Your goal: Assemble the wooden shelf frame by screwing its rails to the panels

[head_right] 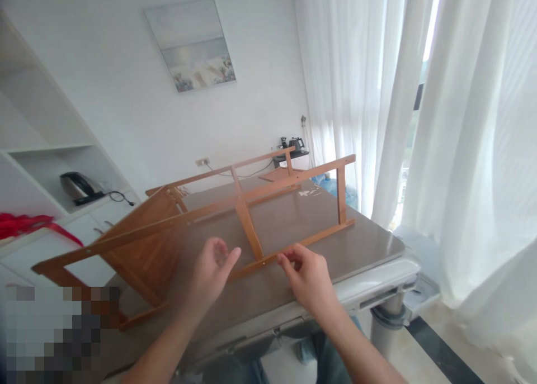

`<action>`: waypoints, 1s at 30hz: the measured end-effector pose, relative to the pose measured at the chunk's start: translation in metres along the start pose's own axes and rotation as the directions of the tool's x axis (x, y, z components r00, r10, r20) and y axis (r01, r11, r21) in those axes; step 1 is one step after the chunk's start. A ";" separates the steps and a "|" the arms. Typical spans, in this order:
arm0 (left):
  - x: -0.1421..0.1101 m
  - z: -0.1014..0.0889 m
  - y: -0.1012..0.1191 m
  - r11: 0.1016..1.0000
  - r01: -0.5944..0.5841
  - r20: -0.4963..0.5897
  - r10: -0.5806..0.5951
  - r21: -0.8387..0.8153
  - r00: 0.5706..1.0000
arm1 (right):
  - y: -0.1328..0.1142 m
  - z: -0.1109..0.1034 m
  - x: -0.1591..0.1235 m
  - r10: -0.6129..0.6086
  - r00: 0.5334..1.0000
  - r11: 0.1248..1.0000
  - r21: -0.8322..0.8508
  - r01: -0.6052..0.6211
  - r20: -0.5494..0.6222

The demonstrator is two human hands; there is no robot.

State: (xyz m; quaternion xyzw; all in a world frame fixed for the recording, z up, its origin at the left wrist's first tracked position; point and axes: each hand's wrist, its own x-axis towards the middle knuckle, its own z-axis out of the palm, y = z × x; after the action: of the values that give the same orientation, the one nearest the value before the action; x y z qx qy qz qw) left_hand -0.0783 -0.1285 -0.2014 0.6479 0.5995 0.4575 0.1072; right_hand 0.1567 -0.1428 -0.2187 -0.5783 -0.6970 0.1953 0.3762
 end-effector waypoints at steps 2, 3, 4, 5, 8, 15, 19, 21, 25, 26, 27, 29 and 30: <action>0.021 0.016 0.005 0.994 -0.054 -0.092 0.063 0.099 0.994 | -0.004 -0.005 0.041 -0.006 1.000 0.990 -0.137 0.009 0.026; 0.028 0.027 0.008 0.988 -0.098 -0.145 0.115 0.116 0.983 | -0.007 -0.004 0.061 0.000 0.999 0.982 -0.190 0.010 0.051; 0.032 0.038 0.011 0.980 -0.156 -0.200 0.179 0.125 0.963 | -0.009 -0.001 0.078 0.012 0.996 0.970 -0.242 0.009 0.084; 0.035 0.049 0.014 0.969 -0.208 -0.256 0.236 0.133 0.937 | -0.009 0.004 0.093 0.031 0.993 0.956 -0.295 0.005 0.118; 0.039 0.073 0.017 0.955 -0.269 -0.372 0.296 0.123 0.880 | -0.007 0.023 0.120 0.071 0.971 0.915 -0.404 0.028 0.228; 0.038 0.082 0.006 0.982 -0.184 -0.348 0.185 0.038 0.919 | 0.009 0.044 0.127 0.029 0.943 0.895 -0.429 0.124 0.332; 0.037 0.084 0.003 0.978 -0.209 -0.367 0.186 -0.023 0.911 | 0.010 0.034 0.122 -0.100 0.961 0.919 -0.345 0.189 0.258; 0.037 0.085 0.002 0.971 -0.238 -0.373 0.207 -0.038 0.904 | 0.004 0.023 0.115 -0.193 0.965 0.930 -0.281 0.238 0.176; 0.038 0.085 0.003 0.965 -0.248 -0.375 0.198 -0.088 0.906 | -0.021 -0.003 0.096 -0.378 0.925 0.917 -0.147 0.371 -0.025; 0.038 0.084 0.005 0.964 -0.244 -0.370 0.191 -0.102 0.909 | -0.031 -0.008 0.092 -0.442 0.888 0.897 -0.083 0.434 -0.131; 0.038 0.083 0.007 0.964 -0.244 -0.365 0.190 -0.106 0.911 | -0.041 -0.011 0.089 -0.486 0.846 0.871 -0.037 0.490 -0.219; 0.038 0.079 0.012 0.962 -0.264 -0.343 0.225 -0.071 0.912 | -0.061 -0.014 0.087 -0.519 0.788 0.839 -0.023 0.543 -0.330; 0.038 0.077 0.014 0.958 -0.282 -0.327 0.252 -0.045 0.911 | -0.069 -0.013 0.088 -0.519 0.780 0.842 -0.049 0.538 -0.350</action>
State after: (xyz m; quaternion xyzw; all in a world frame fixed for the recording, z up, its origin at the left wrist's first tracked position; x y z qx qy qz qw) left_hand -0.0181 -0.0670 -0.2168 0.6359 0.4931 0.5931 -0.0249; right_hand 0.1166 -0.0790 -0.1350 -0.3749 -0.7472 -0.0054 0.5487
